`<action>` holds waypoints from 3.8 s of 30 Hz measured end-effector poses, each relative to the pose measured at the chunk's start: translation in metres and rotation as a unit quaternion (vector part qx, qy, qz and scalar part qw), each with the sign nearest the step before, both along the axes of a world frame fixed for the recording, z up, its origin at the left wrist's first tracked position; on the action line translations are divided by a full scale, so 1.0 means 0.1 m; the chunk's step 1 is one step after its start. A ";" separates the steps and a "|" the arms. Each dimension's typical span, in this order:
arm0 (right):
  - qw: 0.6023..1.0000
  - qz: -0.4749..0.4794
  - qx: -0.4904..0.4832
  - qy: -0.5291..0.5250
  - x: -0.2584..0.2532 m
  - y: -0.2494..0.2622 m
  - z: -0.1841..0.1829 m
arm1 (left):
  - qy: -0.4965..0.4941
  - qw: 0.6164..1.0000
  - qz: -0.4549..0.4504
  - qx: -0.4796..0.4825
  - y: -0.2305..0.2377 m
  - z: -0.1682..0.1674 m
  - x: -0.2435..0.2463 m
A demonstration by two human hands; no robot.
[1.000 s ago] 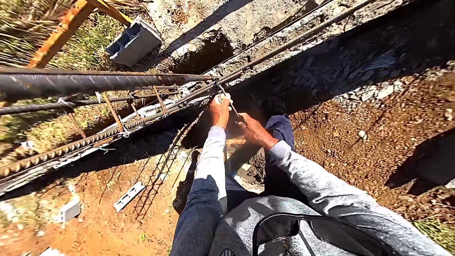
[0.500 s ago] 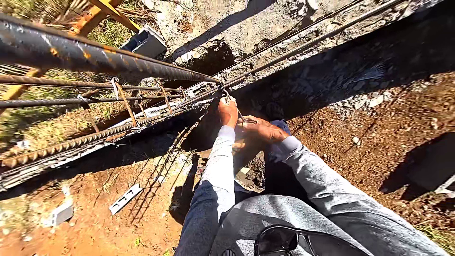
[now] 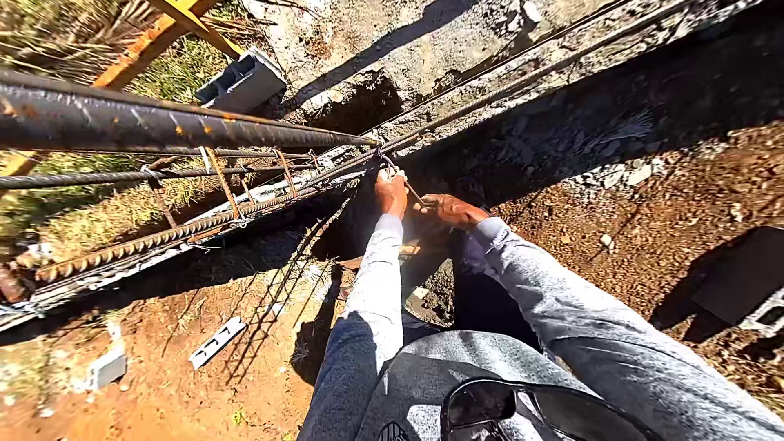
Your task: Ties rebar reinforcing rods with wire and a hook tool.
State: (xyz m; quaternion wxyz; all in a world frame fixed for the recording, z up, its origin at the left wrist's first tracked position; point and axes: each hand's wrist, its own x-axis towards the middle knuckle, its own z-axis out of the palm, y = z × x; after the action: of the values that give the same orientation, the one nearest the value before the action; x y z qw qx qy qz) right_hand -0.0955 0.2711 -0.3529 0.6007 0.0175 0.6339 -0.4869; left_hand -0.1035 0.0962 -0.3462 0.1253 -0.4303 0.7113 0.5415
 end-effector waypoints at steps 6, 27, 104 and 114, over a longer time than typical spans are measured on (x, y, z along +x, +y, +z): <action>0.987 0.140 0.012 0.083 -0.40 -0.09 0.00 | -0.016 0.996 -0.069 -0.061 -0.12 -0.07 -0.10; 0.997 0.032 -0.068 -0.029 -0.40 -0.18 -0.25 | -0.023 0.996 -0.069 -0.041 -0.12 -0.02 -0.13; 0.918 0.071 0.129 0.369 -0.34 -0.37 -0.57 | 0.031 0.979 -0.046 -0.198 -0.35 -0.03 -0.03; 0.947 0.082 0.068 0.303 -0.33 -0.35 -0.56 | -0.052 0.919 -0.256 -0.296 -0.68 0.27 -0.37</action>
State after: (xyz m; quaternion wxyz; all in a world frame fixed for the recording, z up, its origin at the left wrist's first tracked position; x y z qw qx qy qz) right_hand -0.1287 0.2363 -0.4087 0.4153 -0.1418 0.8170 -0.3741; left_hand -0.1410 0.0277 -0.3191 0.1636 -0.2786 0.9174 0.2324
